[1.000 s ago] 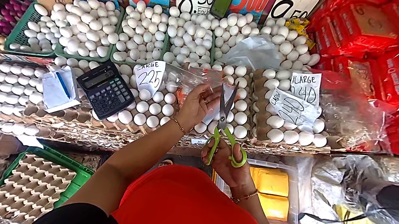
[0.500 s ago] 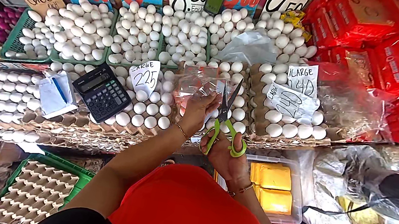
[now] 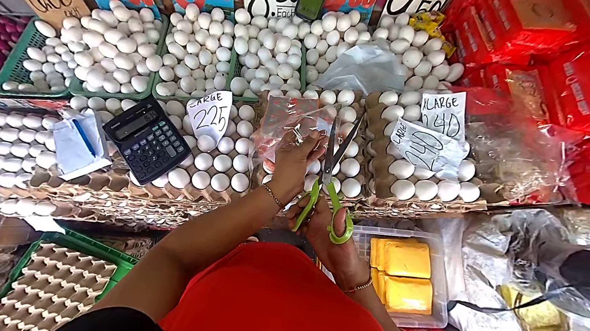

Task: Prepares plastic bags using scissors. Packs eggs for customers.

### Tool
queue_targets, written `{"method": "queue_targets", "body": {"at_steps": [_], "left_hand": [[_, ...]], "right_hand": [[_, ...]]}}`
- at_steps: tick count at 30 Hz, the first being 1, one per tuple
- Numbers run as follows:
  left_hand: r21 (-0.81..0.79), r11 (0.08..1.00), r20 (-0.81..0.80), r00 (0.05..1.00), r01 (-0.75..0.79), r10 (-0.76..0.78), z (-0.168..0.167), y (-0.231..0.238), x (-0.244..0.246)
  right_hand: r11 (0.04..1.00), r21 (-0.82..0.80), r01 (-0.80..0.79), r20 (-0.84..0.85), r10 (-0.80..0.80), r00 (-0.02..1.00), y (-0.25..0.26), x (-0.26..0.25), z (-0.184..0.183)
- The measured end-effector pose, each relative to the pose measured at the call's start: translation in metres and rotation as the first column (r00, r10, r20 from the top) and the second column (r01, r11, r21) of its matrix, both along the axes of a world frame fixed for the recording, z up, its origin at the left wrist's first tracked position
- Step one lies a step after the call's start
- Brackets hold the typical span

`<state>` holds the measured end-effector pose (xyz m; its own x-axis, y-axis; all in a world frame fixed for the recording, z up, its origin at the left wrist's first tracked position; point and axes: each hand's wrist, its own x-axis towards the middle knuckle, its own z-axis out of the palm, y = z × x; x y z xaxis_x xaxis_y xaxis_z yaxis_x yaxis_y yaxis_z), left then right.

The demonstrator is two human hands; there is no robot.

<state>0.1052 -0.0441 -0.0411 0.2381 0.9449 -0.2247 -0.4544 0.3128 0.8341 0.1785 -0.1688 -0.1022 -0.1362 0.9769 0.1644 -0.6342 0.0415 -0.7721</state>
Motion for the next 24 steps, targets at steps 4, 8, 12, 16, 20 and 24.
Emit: {"method": "queue_targets", "body": {"at_steps": [4,8,12,16,20,24], "left_hand": [[0.033,0.999,-0.046,0.998,0.040,-0.039,-0.002,-0.005,-0.001],[0.048,0.998,-0.038,0.999,0.039,-0.037,-0.009,-0.004,0.002],[0.065,0.997,-0.019,0.999,0.033,-0.032,-0.011,-0.003,0.001],[0.081,0.994,-0.059,0.996,0.075,-0.071,-0.014,-0.008,-0.003],[0.101,0.992,-0.051,0.997,0.071,-0.066,-0.018,-0.008,-0.003],[0.127,0.990,-0.027,0.998,0.059,-0.056,-0.022,-0.008,-0.004]], "right_hand": [[0.998,-0.010,0.055,0.035,-0.055,0.998,0.000,0.000,0.005],[0.995,-0.040,0.088,0.010,-0.087,0.996,0.000,0.007,0.009],[0.996,-0.044,0.076,-0.070,-0.079,0.994,-0.002,0.010,0.011],[0.995,-0.045,0.089,-0.157,-0.095,0.983,-0.002,0.005,0.010],[0.991,-0.077,0.111,-0.243,-0.126,0.962,-0.003,0.001,0.009],[0.986,-0.108,0.125,-0.263,-0.149,0.953,-0.004,0.001,0.012]]}}
